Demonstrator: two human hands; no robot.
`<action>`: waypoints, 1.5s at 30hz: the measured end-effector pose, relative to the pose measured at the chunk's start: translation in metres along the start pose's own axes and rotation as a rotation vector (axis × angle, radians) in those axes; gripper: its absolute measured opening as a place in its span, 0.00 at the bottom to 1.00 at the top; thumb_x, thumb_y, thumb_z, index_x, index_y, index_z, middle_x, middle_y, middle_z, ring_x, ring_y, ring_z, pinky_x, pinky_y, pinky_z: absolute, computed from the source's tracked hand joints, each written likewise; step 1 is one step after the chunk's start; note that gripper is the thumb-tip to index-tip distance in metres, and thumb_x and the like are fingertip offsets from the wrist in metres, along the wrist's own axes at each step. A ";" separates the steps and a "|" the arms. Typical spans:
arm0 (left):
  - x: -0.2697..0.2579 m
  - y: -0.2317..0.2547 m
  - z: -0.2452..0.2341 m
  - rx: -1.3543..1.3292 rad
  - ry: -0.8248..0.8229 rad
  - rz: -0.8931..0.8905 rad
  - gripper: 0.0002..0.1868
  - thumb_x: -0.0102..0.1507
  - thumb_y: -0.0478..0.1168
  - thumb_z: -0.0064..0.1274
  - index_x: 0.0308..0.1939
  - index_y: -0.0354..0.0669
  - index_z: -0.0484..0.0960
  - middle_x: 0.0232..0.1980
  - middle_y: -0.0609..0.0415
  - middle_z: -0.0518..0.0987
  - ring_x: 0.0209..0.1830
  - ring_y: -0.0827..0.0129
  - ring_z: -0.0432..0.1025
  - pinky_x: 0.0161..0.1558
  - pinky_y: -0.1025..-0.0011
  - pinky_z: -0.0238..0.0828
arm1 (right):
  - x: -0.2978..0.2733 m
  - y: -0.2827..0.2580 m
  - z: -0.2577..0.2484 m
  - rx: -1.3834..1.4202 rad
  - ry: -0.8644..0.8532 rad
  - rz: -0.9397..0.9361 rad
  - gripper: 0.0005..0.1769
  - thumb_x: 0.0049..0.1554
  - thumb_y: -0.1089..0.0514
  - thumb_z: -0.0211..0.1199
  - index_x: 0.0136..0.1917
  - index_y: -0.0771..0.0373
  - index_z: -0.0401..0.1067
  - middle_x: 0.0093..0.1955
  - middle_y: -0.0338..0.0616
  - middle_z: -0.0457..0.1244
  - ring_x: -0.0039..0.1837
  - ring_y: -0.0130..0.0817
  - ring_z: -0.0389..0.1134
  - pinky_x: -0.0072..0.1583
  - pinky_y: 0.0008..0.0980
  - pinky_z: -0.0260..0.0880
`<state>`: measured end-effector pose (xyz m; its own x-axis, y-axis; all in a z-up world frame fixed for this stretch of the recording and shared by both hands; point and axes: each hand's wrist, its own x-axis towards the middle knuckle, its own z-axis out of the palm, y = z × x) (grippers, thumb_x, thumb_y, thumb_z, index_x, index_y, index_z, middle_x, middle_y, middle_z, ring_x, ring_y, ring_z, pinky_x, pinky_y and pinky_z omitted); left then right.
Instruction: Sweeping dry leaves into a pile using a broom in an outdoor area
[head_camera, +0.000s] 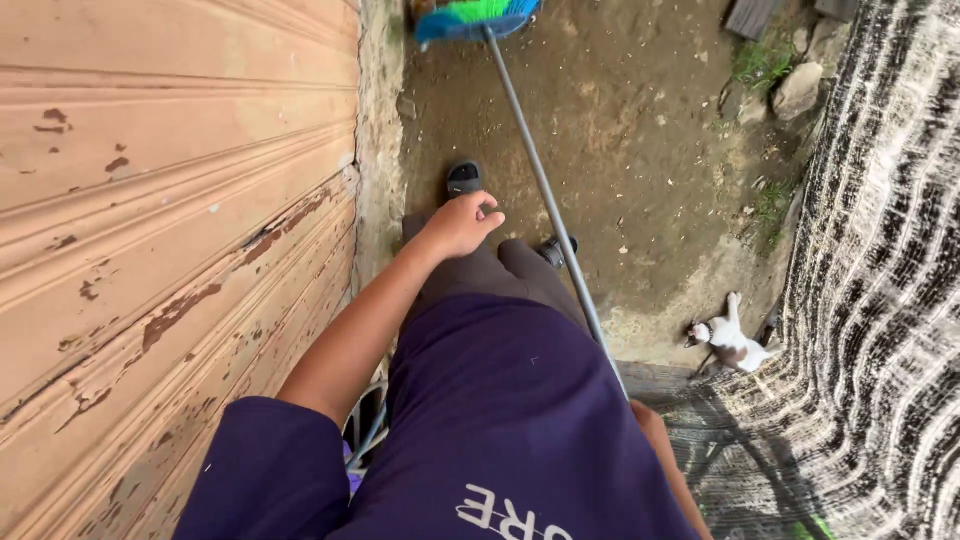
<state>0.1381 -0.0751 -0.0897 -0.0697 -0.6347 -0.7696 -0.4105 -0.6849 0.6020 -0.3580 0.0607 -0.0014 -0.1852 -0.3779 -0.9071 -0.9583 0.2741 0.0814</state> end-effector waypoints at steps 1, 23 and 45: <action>0.002 -0.007 0.004 -0.005 0.022 0.019 0.26 0.65 0.58 0.52 0.61 0.49 0.80 0.45 0.49 0.84 0.52 0.54 0.80 0.54 0.57 0.76 | 0.006 -0.002 0.001 0.008 -0.007 -0.009 0.39 0.61 0.26 0.41 0.48 0.58 0.78 0.44 0.65 0.69 0.54 0.53 0.75 0.51 0.51 0.64; -0.032 0.007 0.031 -0.019 0.108 -0.028 0.26 0.64 0.58 0.54 0.62 0.51 0.80 0.46 0.50 0.84 0.53 0.56 0.78 0.54 0.59 0.75 | 0.085 -0.081 -0.117 0.389 0.143 -0.187 0.34 0.65 0.33 0.50 0.38 0.66 0.72 0.27 0.54 0.65 0.26 0.43 0.67 0.30 0.43 0.68; -0.068 0.031 0.102 0.079 0.159 -0.061 0.27 0.64 0.59 0.56 0.63 0.53 0.81 0.52 0.45 0.84 0.58 0.52 0.77 0.57 0.57 0.74 | 0.126 -0.061 -0.123 0.273 0.169 -0.259 0.48 0.62 0.24 0.38 0.44 0.69 0.80 0.46 0.62 0.71 0.60 0.58 0.72 0.64 0.55 0.68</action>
<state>0.0375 -0.0170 -0.0405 0.0992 -0.6454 -0.7573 -0.4800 -0.6978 0.5318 -0.3494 -0.1124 -0.0699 -0.0002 -0.5987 -0.8010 -0.8891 0.3667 -0.2739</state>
